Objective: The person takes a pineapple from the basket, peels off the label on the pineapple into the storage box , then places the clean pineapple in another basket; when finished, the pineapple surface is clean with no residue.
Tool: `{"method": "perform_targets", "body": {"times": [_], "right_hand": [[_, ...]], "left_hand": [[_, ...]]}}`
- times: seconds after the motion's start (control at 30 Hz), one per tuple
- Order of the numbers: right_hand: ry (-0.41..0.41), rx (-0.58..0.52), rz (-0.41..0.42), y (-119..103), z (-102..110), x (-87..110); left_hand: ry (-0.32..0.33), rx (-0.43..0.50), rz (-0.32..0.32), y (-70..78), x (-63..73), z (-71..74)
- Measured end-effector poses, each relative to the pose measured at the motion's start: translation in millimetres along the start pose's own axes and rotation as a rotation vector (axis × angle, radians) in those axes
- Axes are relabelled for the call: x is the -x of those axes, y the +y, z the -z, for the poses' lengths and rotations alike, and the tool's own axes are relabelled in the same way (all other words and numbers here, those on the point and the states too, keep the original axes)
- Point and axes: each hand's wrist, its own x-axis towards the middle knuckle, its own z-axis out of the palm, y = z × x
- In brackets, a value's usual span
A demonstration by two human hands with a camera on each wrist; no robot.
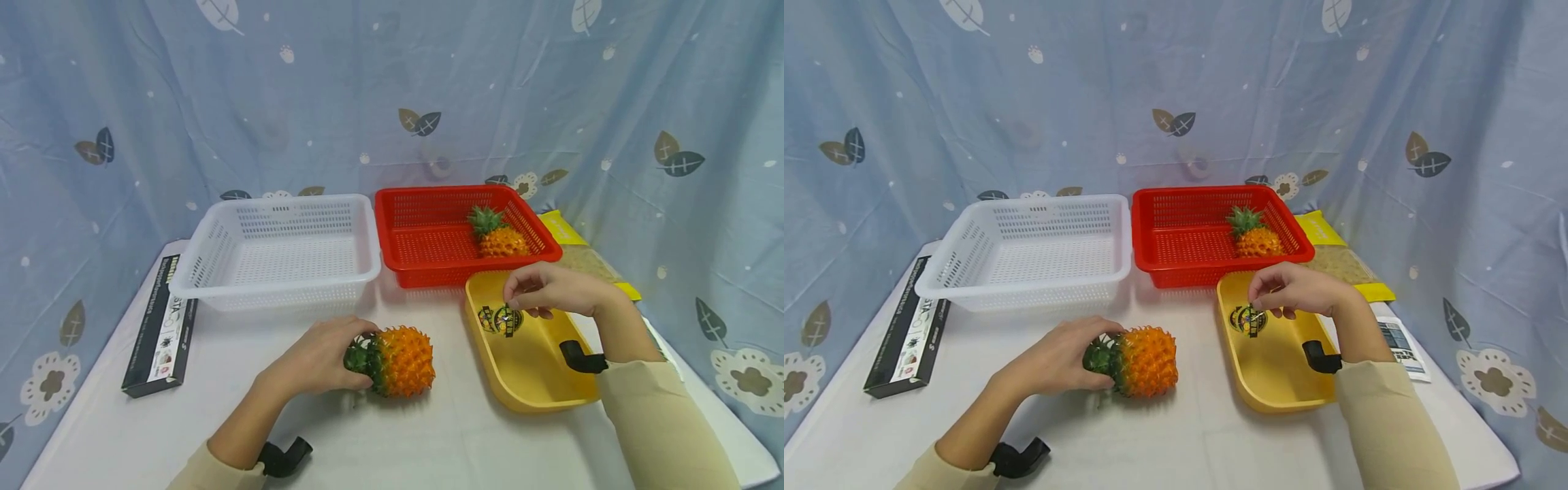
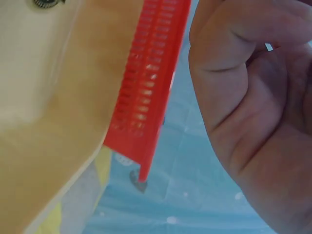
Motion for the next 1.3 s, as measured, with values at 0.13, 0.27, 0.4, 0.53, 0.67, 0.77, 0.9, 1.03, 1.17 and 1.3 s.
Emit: {"method": "perform_targets", "body": {"times": [0.13,0.27,0.4,0.53,0.67,0.77,0.9,1.03,1.17,1.3], "right_hand": [[0.009,-0.018,-0.041,9.9,3.6,3.8],[0.018,-0.033,-0.071,17.9,6.9,5.2],[0.042,-0.025,-0.117,23.8,9.5,5.0],[0.071,-0.028,-0.171,28.7,11.3,5.6],[0.085,-0.031,-0.200,32.7,11.6,5.3],[0.087,0.011,-0.205,34.2,10.5,3.8],[0.072,0.079,-0.236,36.7,8.2,-1.1],[0.031,0.098,-0.276,38.7,6.4,-8.3],[0.002,0.123,-0.290,38.7,5.6,-14.9],[0.004,0.162,-0.302,38.4,4.3,-20.3]], "left_hand": [[-0.002,0.005,-0.009,-0.4,-0.7,-0.7],[-0.007,0.006,-0.006,-0.9,-1.5,-1.1],[-0.007,0.006,-0.003,-1.6,-1.8,-1.0],[-0.006,0.013,-0.006,-0.8,-2.6,-0.7],[-0.010,0.018,-0.002,-1.0,-2.7,-0.5],[-0.016,0.020,0.006,-1.5,-2.3,0.0],[-0.019,0.025,0.016,-0.7,-2.3,0.8],[-0.017,0.027,0.018,-1.0,-1.6,0.5],[-0.014,0.031,0.017,-2.0,-0.9,-0.1],[-0.012,0.038,0.023,-2.7,-0.9,-0.5]]}}
